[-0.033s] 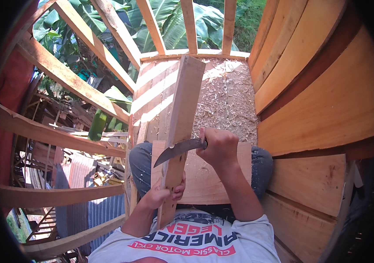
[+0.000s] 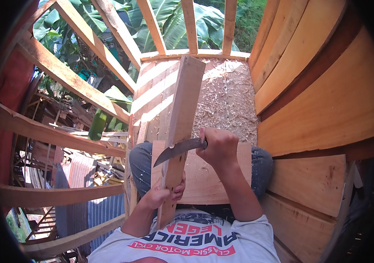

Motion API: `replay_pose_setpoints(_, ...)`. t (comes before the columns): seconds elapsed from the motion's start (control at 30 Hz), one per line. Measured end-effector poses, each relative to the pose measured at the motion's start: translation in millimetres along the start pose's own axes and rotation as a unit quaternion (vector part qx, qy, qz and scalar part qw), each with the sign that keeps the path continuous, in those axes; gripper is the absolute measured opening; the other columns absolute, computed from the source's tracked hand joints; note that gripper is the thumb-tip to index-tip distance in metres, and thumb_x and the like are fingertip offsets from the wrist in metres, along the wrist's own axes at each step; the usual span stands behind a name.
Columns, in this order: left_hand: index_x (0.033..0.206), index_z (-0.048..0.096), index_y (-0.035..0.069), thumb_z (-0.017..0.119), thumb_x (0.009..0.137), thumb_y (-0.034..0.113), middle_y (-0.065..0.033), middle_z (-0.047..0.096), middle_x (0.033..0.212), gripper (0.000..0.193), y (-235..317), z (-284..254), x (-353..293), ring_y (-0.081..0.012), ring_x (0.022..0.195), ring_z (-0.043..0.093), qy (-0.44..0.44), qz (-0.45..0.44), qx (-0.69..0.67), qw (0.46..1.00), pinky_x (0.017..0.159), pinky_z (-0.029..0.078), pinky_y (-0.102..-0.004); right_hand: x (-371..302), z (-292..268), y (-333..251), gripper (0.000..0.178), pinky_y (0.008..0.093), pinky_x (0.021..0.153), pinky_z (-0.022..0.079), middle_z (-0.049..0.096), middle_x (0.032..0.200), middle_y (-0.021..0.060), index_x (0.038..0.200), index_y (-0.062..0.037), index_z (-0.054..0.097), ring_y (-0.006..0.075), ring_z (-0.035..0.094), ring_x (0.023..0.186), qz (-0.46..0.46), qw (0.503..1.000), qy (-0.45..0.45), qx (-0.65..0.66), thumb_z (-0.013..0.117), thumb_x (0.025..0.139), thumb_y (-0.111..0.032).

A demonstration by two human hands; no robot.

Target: The person sits cross-legged on a wooden platform and uses a curved knife to carve a rectangular wooden plank. They repeatedly shave thin layers from the plank's surface, creating wood shavings that accumulate on the platform.

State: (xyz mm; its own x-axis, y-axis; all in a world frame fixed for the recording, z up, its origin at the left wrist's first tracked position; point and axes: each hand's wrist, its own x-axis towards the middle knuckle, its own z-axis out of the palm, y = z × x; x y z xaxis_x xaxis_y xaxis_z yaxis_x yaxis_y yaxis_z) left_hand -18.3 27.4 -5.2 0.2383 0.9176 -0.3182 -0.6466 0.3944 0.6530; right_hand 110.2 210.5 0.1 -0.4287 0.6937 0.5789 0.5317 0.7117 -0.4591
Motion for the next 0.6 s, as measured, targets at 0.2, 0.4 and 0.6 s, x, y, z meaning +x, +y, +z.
replay_pose_setpoints(0.2, 0.120, 0.040, 0.003, 0.043, 0.066, -0.003, -0.0013, 0.039, 0.084, 0.054, 1, 1, -3, -0.0084, 0.069, 0.039, 0.008, 0.008, -0.004, 1.000, 0.059, 0.035, -0.0214, 2, 5, -2, 0.029, 0.0401, 0.044, 0.041, 0.049, 0.048, 0.0109, 0.055, -0.0074, 0.051, 0.0309, 0.052, 0.043, 0.021, 1.000, 0.004, 0.001, 0.059, 0.082, -0.015)
replay_pose_setpoints(0.4, 0.119, 0.041, 0.003, 0.044, 0.066, -0.003, -0.0012, 0.039, 0.084, 0.053, -4, 2, 1, -0.0083, 0.070, 0.039, 0.003, -0.009, -0.008, 1.000, 0.060, 0.036, -0.0212, 19, -2, 7, 0.022, 0.0449, 0.052, 0.047, 0.056, 0.056, 0.0168, 0.062, -0.0049, 0.059, 0.0363, 0.060, 0.056, 0.102, 0.995, -0.014, -0.009, 0.057, 0.081, -0.016)
replay_pose_setpoints(0.6, 0.118, 0.041, 0.004, 0.048, 0.068, -0.001, -0.0012, 0.038, 0.084, 0.051, -37, 24, 0, -0.0087, 0.074, 0.039, -0.047, -0.029, 0.175, 0.983, 0.061, 0.036, -0.0229, 87, -38, 108, 0.037, 0.0441, 0.056, 0.046, 0.057, 0.059, 0.0238, 0.067, 0.0049, 0.061, 0.0408, 0.062, 0.062, 0.344, 0.938, 0.026, -0.010, 0.054, 0.088, -0.025)
